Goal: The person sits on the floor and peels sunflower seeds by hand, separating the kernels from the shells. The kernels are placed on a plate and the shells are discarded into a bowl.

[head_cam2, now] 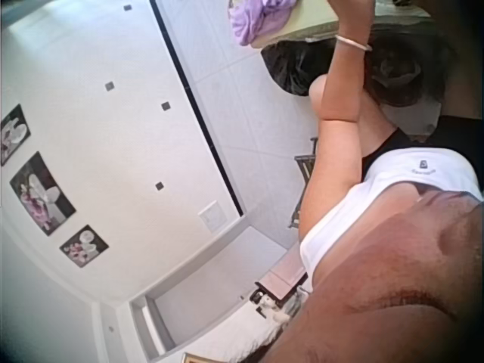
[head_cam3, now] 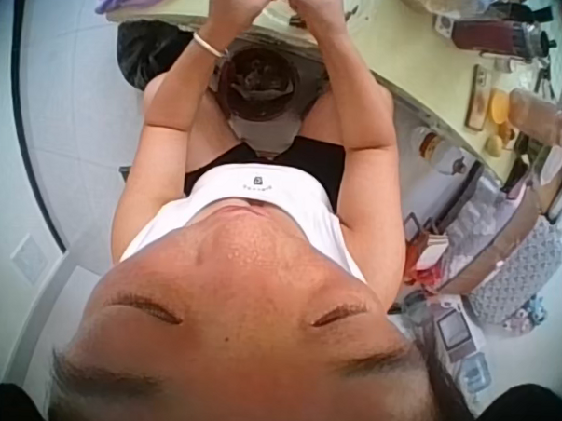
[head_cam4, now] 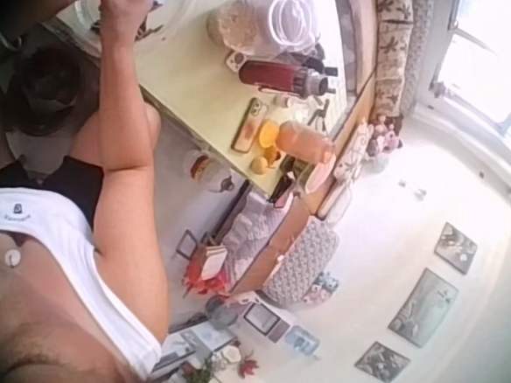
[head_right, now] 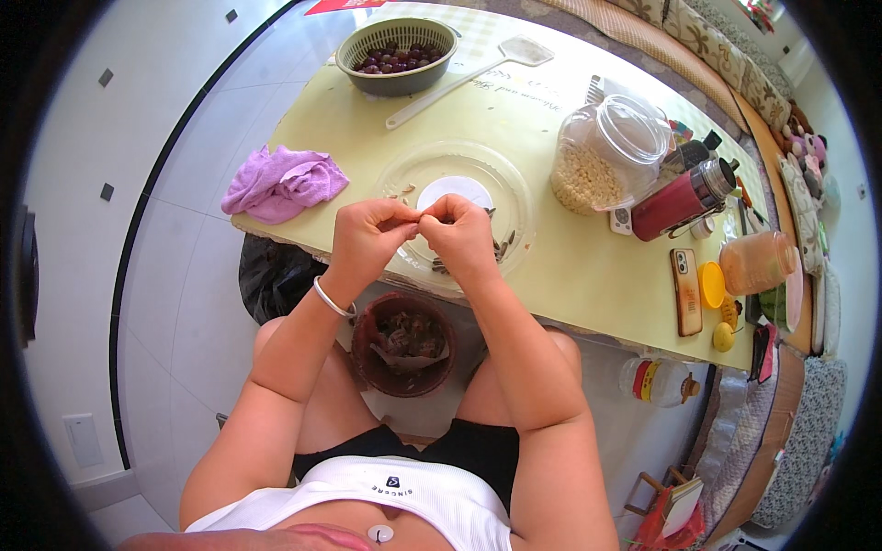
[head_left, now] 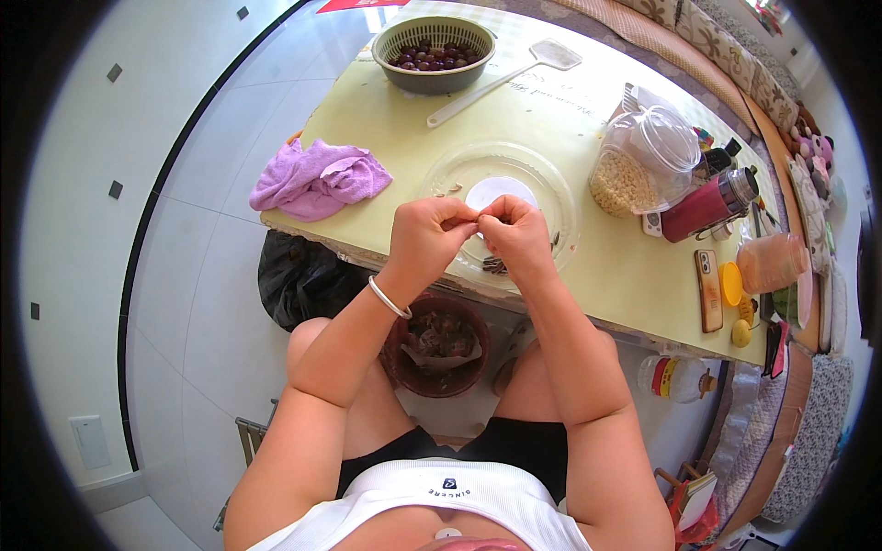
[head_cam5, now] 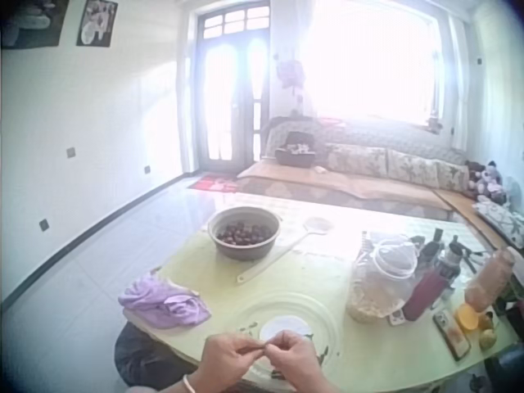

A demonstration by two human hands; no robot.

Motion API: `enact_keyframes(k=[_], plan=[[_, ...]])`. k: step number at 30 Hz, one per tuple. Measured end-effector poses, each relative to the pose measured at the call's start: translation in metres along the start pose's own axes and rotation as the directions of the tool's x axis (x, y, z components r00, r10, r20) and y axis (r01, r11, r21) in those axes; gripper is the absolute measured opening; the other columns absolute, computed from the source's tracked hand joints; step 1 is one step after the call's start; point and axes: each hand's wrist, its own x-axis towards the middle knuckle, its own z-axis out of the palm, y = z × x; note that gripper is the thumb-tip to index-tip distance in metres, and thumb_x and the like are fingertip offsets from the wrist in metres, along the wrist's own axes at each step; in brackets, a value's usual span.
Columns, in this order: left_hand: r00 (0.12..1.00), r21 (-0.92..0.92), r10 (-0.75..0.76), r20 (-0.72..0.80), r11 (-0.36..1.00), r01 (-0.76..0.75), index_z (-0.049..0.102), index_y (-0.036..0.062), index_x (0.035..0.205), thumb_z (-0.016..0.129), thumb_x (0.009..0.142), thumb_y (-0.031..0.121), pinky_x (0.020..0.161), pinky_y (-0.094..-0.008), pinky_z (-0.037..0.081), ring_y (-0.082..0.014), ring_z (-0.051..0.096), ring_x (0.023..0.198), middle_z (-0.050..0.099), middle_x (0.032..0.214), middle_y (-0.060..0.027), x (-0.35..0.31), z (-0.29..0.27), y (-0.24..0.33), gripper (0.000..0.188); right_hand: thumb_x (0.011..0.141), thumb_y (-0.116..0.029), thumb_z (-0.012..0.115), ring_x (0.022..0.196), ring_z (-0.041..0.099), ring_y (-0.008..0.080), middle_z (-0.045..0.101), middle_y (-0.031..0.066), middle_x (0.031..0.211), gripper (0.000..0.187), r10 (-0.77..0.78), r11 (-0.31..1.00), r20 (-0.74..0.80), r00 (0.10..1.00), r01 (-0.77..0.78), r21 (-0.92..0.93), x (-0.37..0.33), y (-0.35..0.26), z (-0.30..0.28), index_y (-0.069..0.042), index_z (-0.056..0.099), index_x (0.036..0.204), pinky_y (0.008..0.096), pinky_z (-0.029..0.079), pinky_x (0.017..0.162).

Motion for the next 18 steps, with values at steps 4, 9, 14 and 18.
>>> enact_keyframes(k=[4,9,14,18], plan=[[0.976,-0.350,-0.210,0.053,0.912,0.215,0.069,-0.0032,0.084,0.069,0.077,-0.005,0.060,-0.0229,0.052,-0.0108,0.064,0.067,0.068,0.073,-0.0075,0.003,0.001,-0.009,0.007,0.075,-0.004,0.060,0.052,0.047,0.0049,0.056,0.0012,0.062,0.006,-0.010,0.999,-0.006,1.000,0.010,0.035,0.000,-0.002,0.001,-0.001,0.057,0.071,0.0207,0.037,0.047],[0.950,-0.522,-0.295,0.099,0.798,0.302,0.068,-0.0043,0.087,0.067,0.079,-0.004,0.060,-0.0216,0.053,-0.0106,0.064,0.068,0.068,0.077,-0.0076,0.007,-0.006,-0.014,0.008,0.076,-0.001,0.059,0.052,0.046,0.0066,0.054,0.0015,0.062,0.004,0.065,0.963,0.014,0.998,-0.067,0.259,0.001,-0.001,0.006,-0.002,0.056,0.075,0.0213,0.032,0.045],[0.952,-0.429,-0.307,0.008,0.858,0.281,0.067,-0.0043,0.087,0.066,0.080,-0.003,0.060,-0.0215,0.052,-0.0092,0.062,0.067,0.067,0.078,-0.0055,0.010,-0.006,-0.011,0.007,0.078,-0.002,0.056,0.055,0.049,0.0111,0.056,0.0066,0.068,0.002,0.120,0.811,0.049,0.992,-0.126,0.572,0.005,0.000,-0.003,-0.002,0.056,0.080,0.0225,0.032,0.046],[0.987,0.121,-0.025,-0.158,0.992,0.044,0.068,0.0004,0.083,0.068,0.077,0.003,0.060,-0.0307,0.048,-0.0203,0.063,0.065,0.067,0.076,-0.0115,0.012,-0.011,-0.021,0.006,0.075,0.000,0.046,0.060,0.054,0.0178,0.059,0.0130,0.078,0.011,0.115,0.688,0.062,0.991,-0.124,0.715,0.005,-0.014,0.000,0.000,0.055,0.081,0.0253,0.041,0.050]])
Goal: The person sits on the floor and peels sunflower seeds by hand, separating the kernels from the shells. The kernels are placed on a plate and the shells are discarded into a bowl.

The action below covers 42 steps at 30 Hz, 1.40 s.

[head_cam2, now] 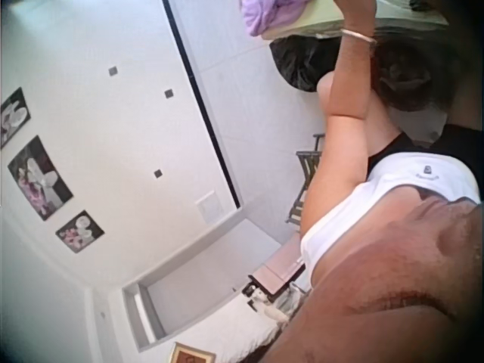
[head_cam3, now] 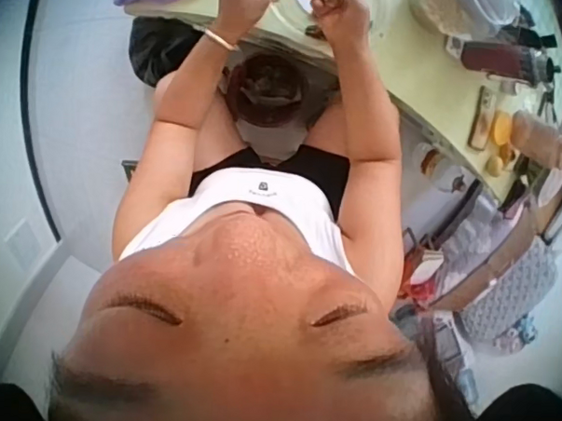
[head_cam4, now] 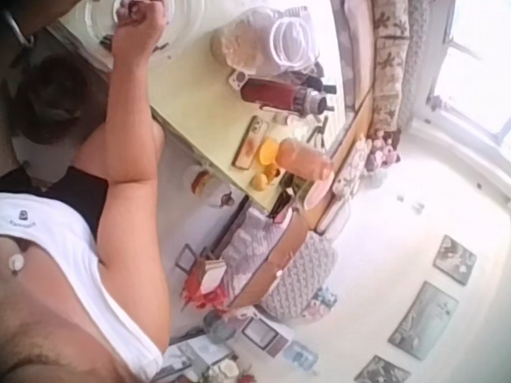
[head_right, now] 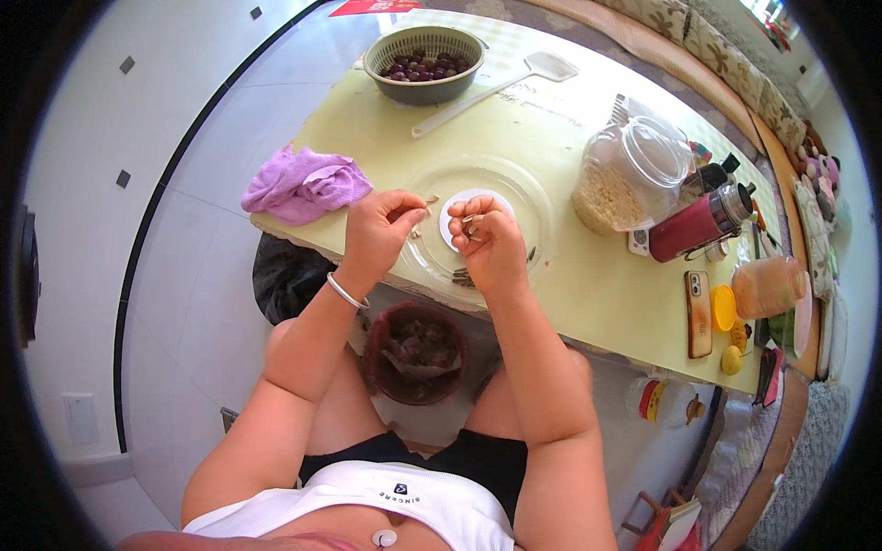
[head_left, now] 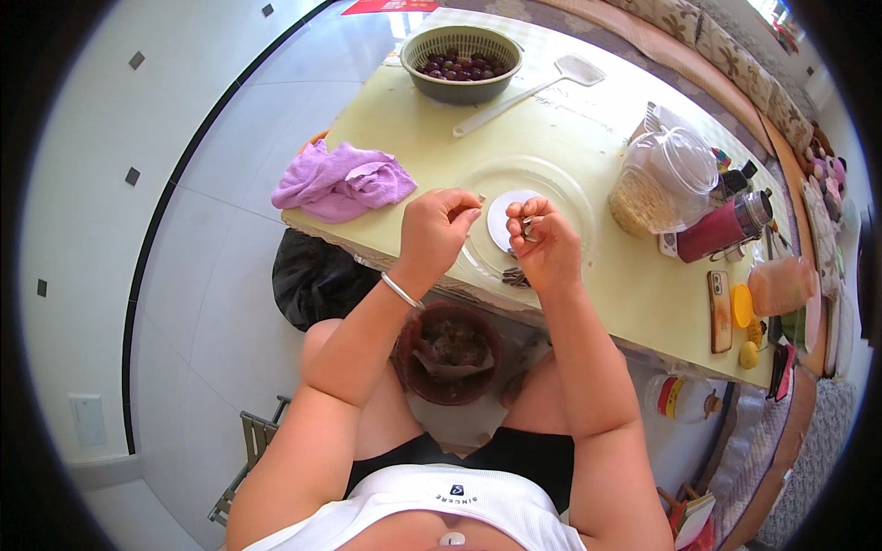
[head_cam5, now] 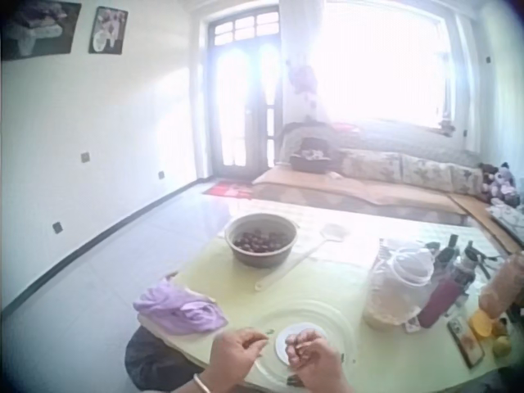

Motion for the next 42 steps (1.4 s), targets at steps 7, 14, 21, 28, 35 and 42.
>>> enact_keyframes(k=[7,14,21,28,35,42], plan=[[0.977,0.365,0.211,0.011,0.909,-0.200,0.069,0.0007,0.082,0.070,0.074,0.007,0.064,-0.0385,0.047,-0.0320,0.060,0.070,0.062,0.074,-0.0157,0.002,-0.002,-0.008,0.010,0.077,0.002,0.044,0.058,0.053,0.0170,0.060,0.0132,0.078,0.014,-0.012,0.998,0.037,0.999,0.014,-0.069,0.010,0.000,-0.025,0.001,0.057,0.082,0.0252,0.040,0.049],[0.977,0.191,0.210,0.034,0.958,-0.212,0.070,0.0011,0.089,0.067,0.078,0.004,0.064,-0.0351,0.049,-0.0282,0.062,0.070,0.065,0.081,-0.0157,0.006,-0.004,-0.005,0.012,0.089,-0.010,0.049,0.059,0.052,0.0146,0.059,0.0097,0.076,0.015,0.111,0.953,-0.075,0.991,-0.127,-0.274,0.009,0.004,-0.014,0.000,0.059,0.084,0.0239,0.037,0.047],[0.948,-0.144,0.162,0.275,0.982,-0.126,0.069,0.0030,0.106,0.063,0.082,-0.003,0.075,-0.0271,0.051,-0.0168,0.066,0.081,0.070,0.087,-0.0117,-0.002,-0.003,0.031,0.026,0.095,-0.020,0.048,0.061,0.052,0.0135,0.059,0.0080,0.077,0.023,0.261,0.946,-0.080,0.962,-0.272,-0.175,0.010,0.005,-0.018,0.000,0.058,0.088,0.0233,0.038,0.048],[0.925,-0.060,0.308,0.223,0.951,-0.302,0.069,0.0025,0.104,0.062,0.080,-0.005,0.075,-0.0294,0.051,-0.0217,0.065,0.082,0.070,0.096,-0.0141,-0.009,0.011,0.023,0.027,0.095,-0.023,0.050,0.061,0.053,0.0133,0.059,0.0056,0.076,0.023,0.228,0.936,-0.102,0.968,-0.247,-0.251,0.009,-0.007,-0.016,-0.002,0.058,0.089,0.0231,0.038,0.046],[0.877,0.050,0.396,0.272,0.904,-0.424,0.068,0.0043,0.107,0.064,0.076,-0.002,0.086,-0.0354,0.049,-0.0285,0.059,0.104,0.055,0.128,-0.0169,-0.011,0.016,0.029,0.032,0.095,-0.026,0.050,0.059,0.050,0.0129,0.057,0.0042,0.073,0.025,0.270,0.958,-0.044,0.962,-0.273,-0.087,0.012,-0.012,-0.029,-0.004,0.059,0.087,0.0230,0.035,0.045],[0.837,0.036,0.402,0.371,0.894,-0.446,0.062,0.0090,0.120,0.068,0.075,0.002,0.102,-0.0407,0.039,-0.0356,0.047,0.123,0.043,0.140,-0.0212,-0.013,0.022,0.028,0.046,0.096,-0.024,0.048,0.055,0.047,0.0114,0.056,0.0043,0.071,0.026,0.285,0.952,0.007,0.958,-0.283,-0.116,0.010,-0.020,-0.029,-0.003,0.058,0.085,0.0220,0.031,0.040]])
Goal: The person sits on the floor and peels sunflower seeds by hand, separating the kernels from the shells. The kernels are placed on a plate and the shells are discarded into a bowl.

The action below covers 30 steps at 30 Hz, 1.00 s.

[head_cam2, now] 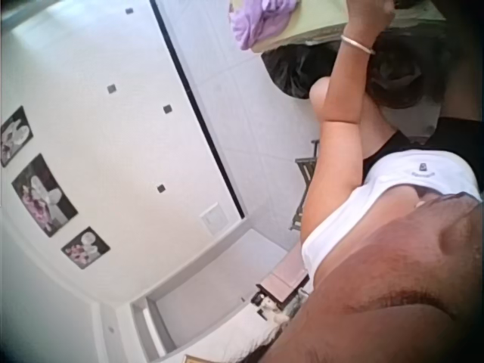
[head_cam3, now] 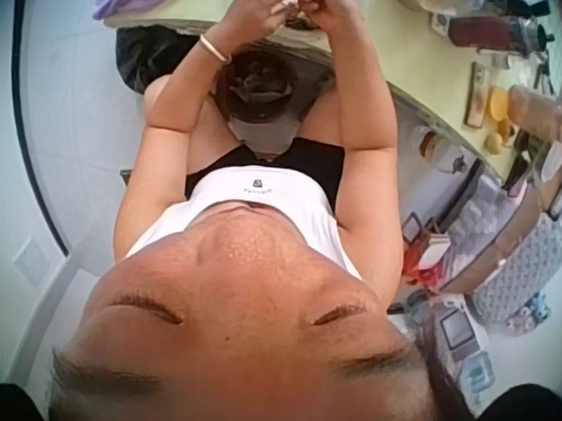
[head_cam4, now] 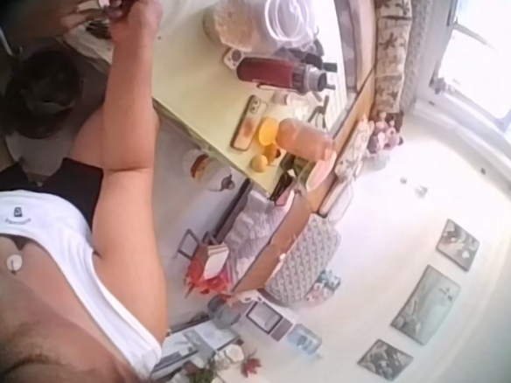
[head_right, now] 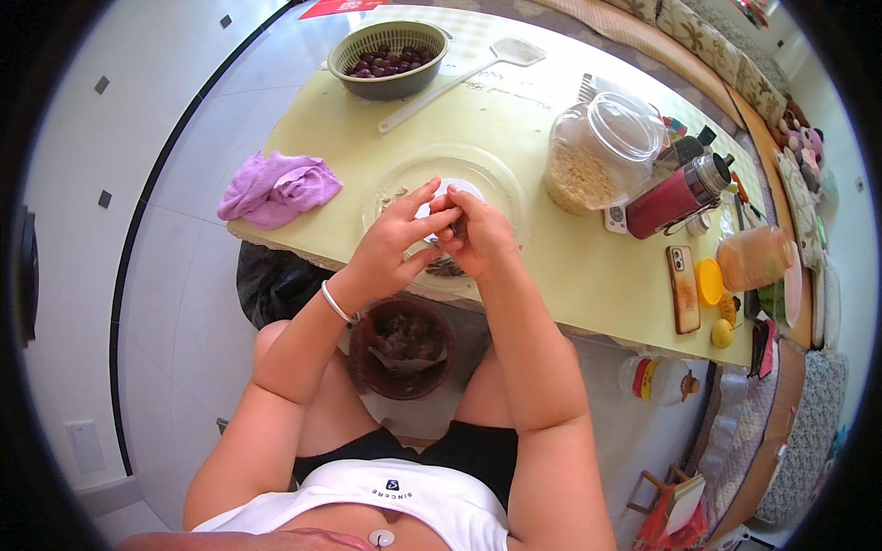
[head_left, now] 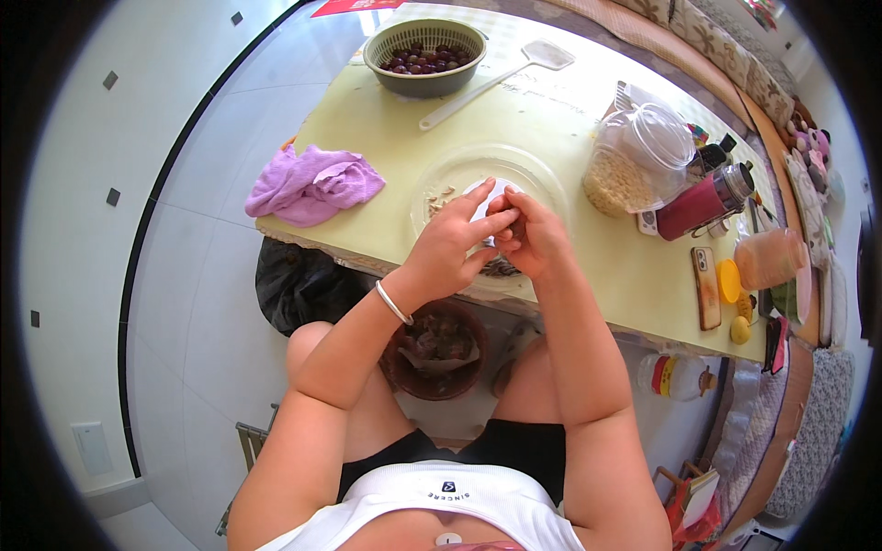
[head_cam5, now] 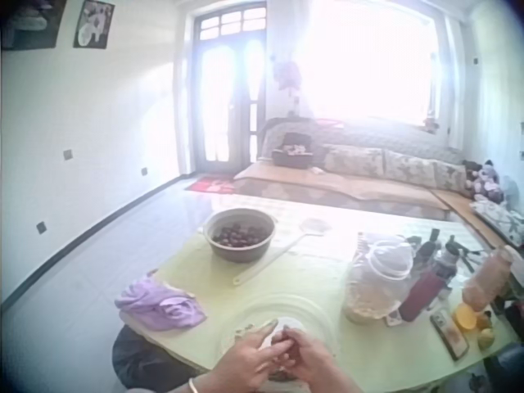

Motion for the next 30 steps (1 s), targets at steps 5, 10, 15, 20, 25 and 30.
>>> enact_keyframes(k=[5,10,15,20,25,30], plan=[[0.995,-0.111,-0.086,-0.056,0.991,0.080,0.063,0.0070,0.117,0.070,0.074,0.005,0.095,-0.0401,0.044,-0.0360,0.054,0.112,0.054,0.124,-0.0227,0.001,-0.001,0.004,0.043,0.094,-0.021,0.051,0.052,0.044,0.0106,0.054,0.0054,0.072,0.021,-0.147,0.954,0.015,0.989,0.138,0.265,0.003,-0.014,-0.017,-0.005,0.057,0.082,0.0202,0.029,0.039],[0.992,0.067,-0.108,0.060,0.992,0.104,0.066,0.0039,0.101,0.076,0.070,0.015,0.078,-0.0393,0.049,-0.0322,0.060,0.089,0.063,0.095,-0.0138,-0.009,0.006,-0.005,0.034,0.092,-0.021,0.053,0.051,0.042,0.0119,0.051,0.0052,0.070,0.019,-0.290,0.886,-0.009,0.957,0.272,0.374,-0.007,-0.034,-0.026,-0.006,0.055,0.081,0.0208,0.029,0.040],[0.989,0.123,-0.093,0.115,0.989,0.079,0.064,0.0045,0.095,0.081,0.066,0.025,0.071,-0.0378,0.047,-0.0295,0.059,0.079,0.061,0.082,-0.0108,-0.009,0.010,0.000,0.040,0.092,-0.020,0.053,0.053,0.044,0.0128,0.053,0.0060,0.072,0.019,-0.294,0.904,-0.108,0.950,0.313,0.290,-0.008,-0.039,-0.030,-0.005,0.055,0.080,0.0213,0.029,0.041],[0.960,0.203,-0.217,0.178,0.962,0.180,0.063,0.0062,0.096,0.082,0.063,0.028,0.070,-0.0374,0.048,-0.0284,0.059,0.078,0.060,0.081,-0.0106,-0.004,-0.013,-0.013,0.043,0.092,-0.018,0.053,0.054,0.047,0.0134,0.055,0.0071,0.071,0.020,-0.255,0.955,-0.162,0.953,0.275,0.115,-0.008,-0.034,-0.028,-0.002,0.057,0.080,0.0230,0.031,0.042],[0.965,0.264,-0.244,0.098,0.941,0.211,0.068,0.0058,0.088,0.077,0.068,0.018,0.075,-0.0385,0.047,-0.0286,0.059,0.085,0.063,0.084,-0.0096,-0.006,-0.023,-0.025,0.025,0.092,-0.018,0.053,0.053,0.048,0.0137,0.055,0.0070,0.070,0.022,-0.243,0.967,-0.144,0.959,0.252,0.045,-0.007,-0.029,-0.022,0.000,0.059,0.080,0.0232,0.031,0.042],[0.967,0.366,-0.253,0.041,0.904,0.221,0.070,0.0087,0.074,0.077,0.065,0.019,0.076,-0.0394,0.046,-0.0267,0.057,0.086,0.064,0.077,-0.0055,-0.008,-0.012,-0.027,0.015,0.090,-0.017,0.054,0.052,0.048,0.0138,0.056,0.0073,0.070,0.021,-0.208,0.978,-0.174,0.963,0.206,-0.027,-0.001,-0.020,-0.014,0.001,0.059,0.081,0.0235,0.032,0.042]])
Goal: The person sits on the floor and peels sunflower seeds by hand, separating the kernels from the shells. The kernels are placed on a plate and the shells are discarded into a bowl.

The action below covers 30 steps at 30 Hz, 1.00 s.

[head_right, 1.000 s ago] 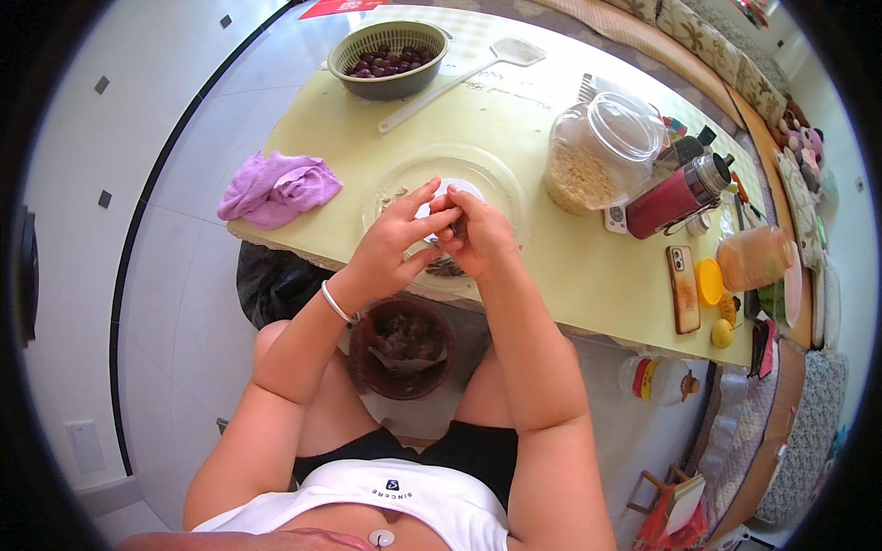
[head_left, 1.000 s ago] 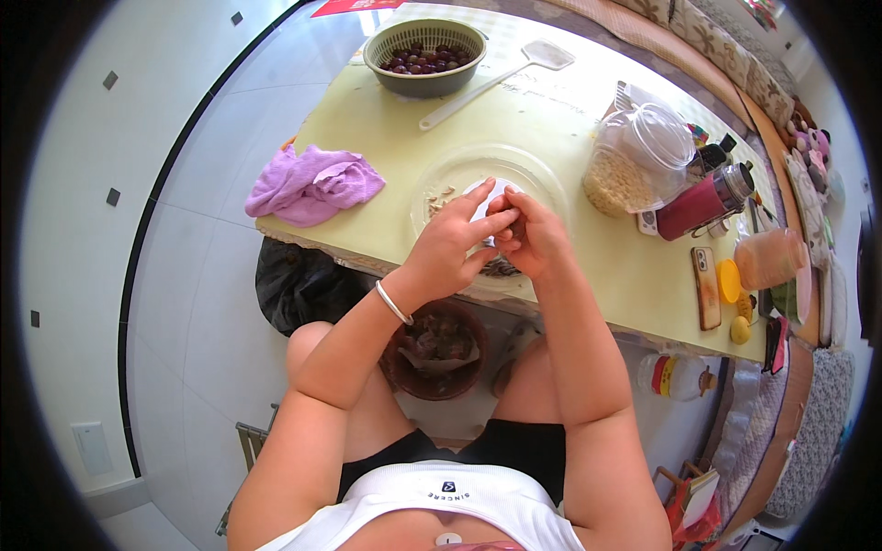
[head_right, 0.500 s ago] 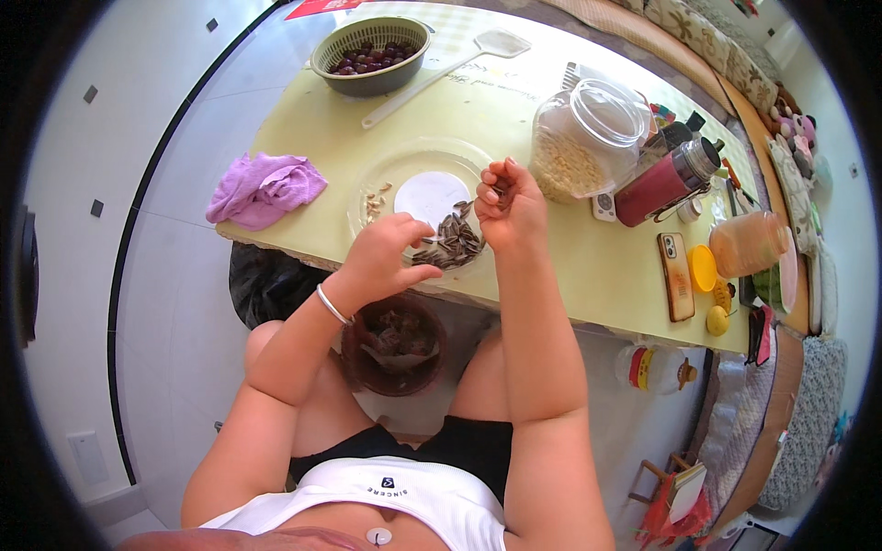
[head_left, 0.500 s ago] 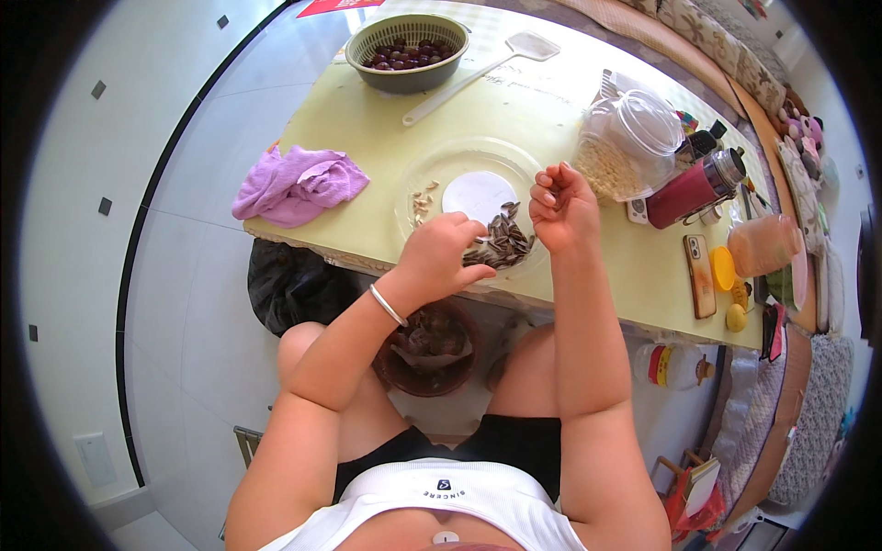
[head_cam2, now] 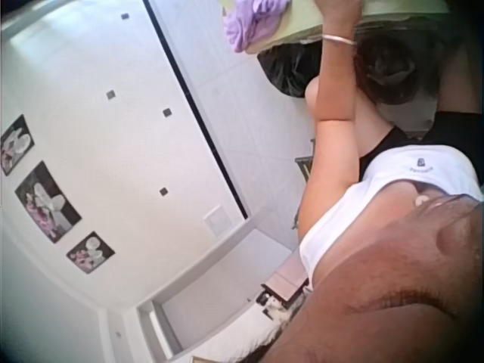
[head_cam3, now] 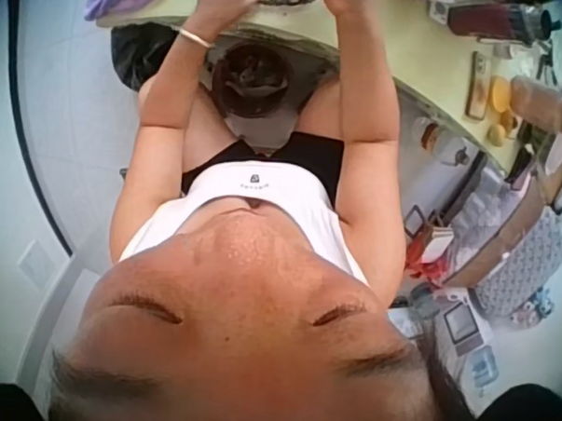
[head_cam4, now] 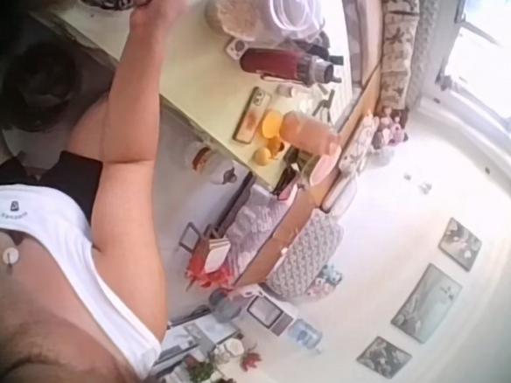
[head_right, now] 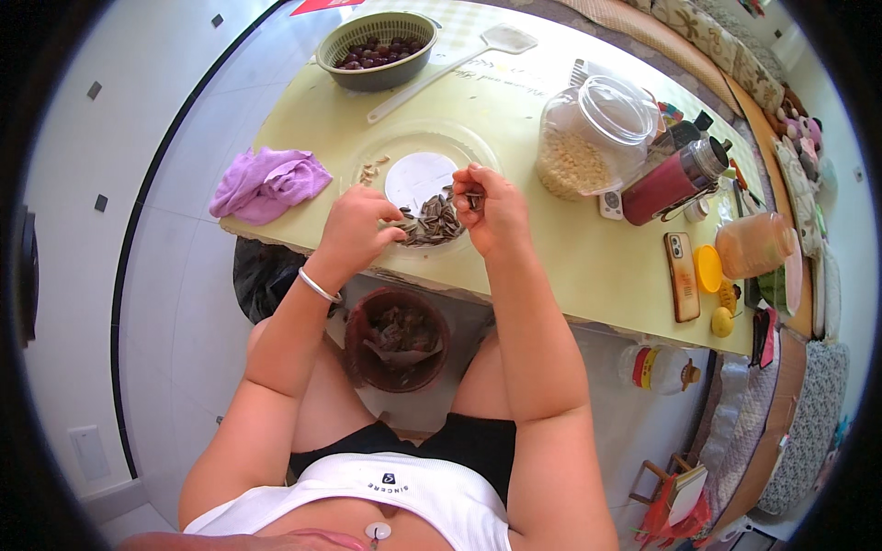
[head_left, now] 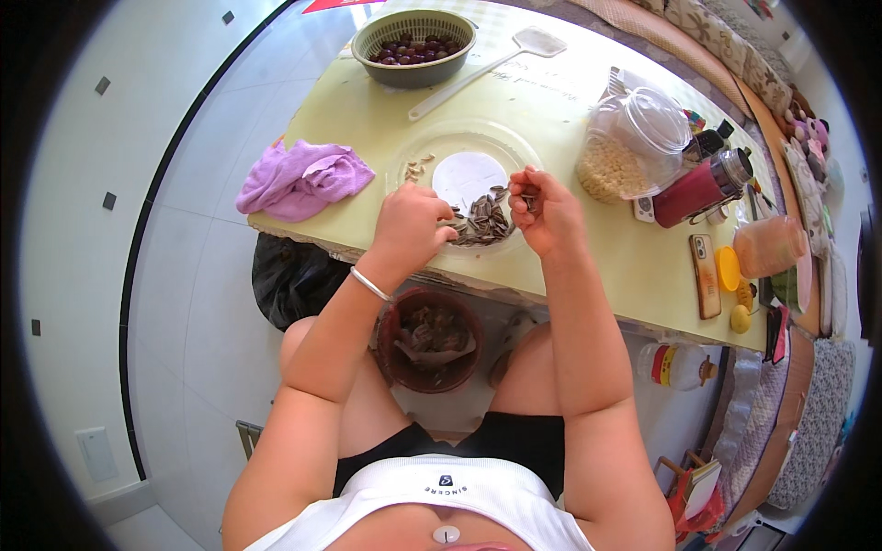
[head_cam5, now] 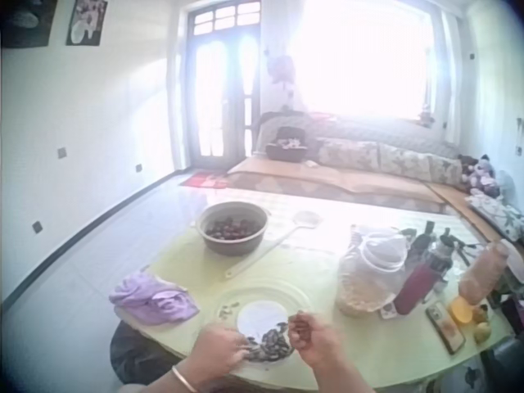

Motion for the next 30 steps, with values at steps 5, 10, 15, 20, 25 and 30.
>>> enact_keyframes(k=[5,10,15,20,25,30], plan=[[1.000,0.035,0.001,-0.006,0.999,-0.001,0.070,0.0072,0.072,0.076,0.063,0.013,0.075,-0.0381,0.046,-0.0279,0.058,0.082,0.064,0.075,-0.0055,0.003,0.007,0.006,0.013,0.090,-0.017,0.054,0.053,0.048,0.0130,0.055,0.0067,0.071,0.020,0.011,0.996,0.021,1.000,-0.009,-0.088,0.000,0.012,0.008,0.001,0.060,0.084,0.0234,0.033,0.042],[0.998,-0.034,0.066,-0.023,0.997,-0.067,0.068,0.0077,0.072,0.071,0.065,0.008,0.073,-0.0401,0.047,-0.0289,0.058,0.078,0.062,0.073,-0.0065,0.004,0.019,0.009,0.008,0.091,-0.017,0.053,0.053,0.049,0.0119,0.055,0.0067,0.072,0.020,0.025,0.987,0.022,0.999,-0.021,-0.162,-0.004,0.016,0.017,0.002,0.060,0.085,0.0225,0.033,0.043],[0.997,-0.072,0.077,-0.030,0.994,-0.079,0.065,0.0070,0.076,0.068,0.067,0.005,0.073,-0.0413,0.046,-0.0295,0.058,0.078,0.060,0.074,-0.0083,0.004,0.022,0.009,0.009,0.091,-0.015,0.053,0.054,0.049,0.0108,0.056,0.0065,0.071,0.018,-0.003,0.980,0.062,0.998,0.015,-0.196,-0.005,0.019,0.018,0.001,0.060,0.086,0.0221,0.034,0.043],[0.996,-0.197,0.032,-0.086,0.979,-0.049,0.065,0.0038,0.080,0.067,0.072,0.003,0.073,-0.0375,0.048,-0.0298,0.058,0.077,0.062,0.077,-0.0098,0.005,0.016,0.011,0.008,0.090,-0.012,0.054,0.054,0.049,0.0095,0.056,0.0047,0.071,0.015,0.009,0.976,0.071,0.997,0.007,-0.215,-0.007,0.019,0.020,0.001,0.060,0.087,0.0215,0.034,0.044],[0.952,-0.576,-0.188,-0.240,0.818,0.017,0.067,0.0025,0.084,0.065,0.077,0.000,0.072,-0.0346,0.049,-0.0272,0.062,0.078,0.066,0.081,-0.0116,0.006,0.004,0.015,0.008,0.089,-0.010,0.056,0.056,0.049,0.0078,0.057,0.0024,0.073,0.010,0.053,0.950,0.138,0.989,-0.007,-0.312,-0.008,0.025,0.021,-0.001,0.061,0.089,0.0199,0.034,0.046],[0.900,-0.552,-0.139,-0.413,0.824,-0.126,0.069,0.0030,0.086,0.068,0.075,-0.003,0.069,-0.0322,0.050,-0.0246,0.064,0.079,0.066,0.081,-0.0111,0.006,0.006,0.009,0.013,0.086,-0.011,0.062,0.058,0.050,0.0068,0.059,0.0015,0.075,0.008,0.141,0.937,0.188,0.972,-0.070,-0.343,-0.013,0.036,0.029,-0.004,0.062,0.090,0.0191,0.036,0.050]])
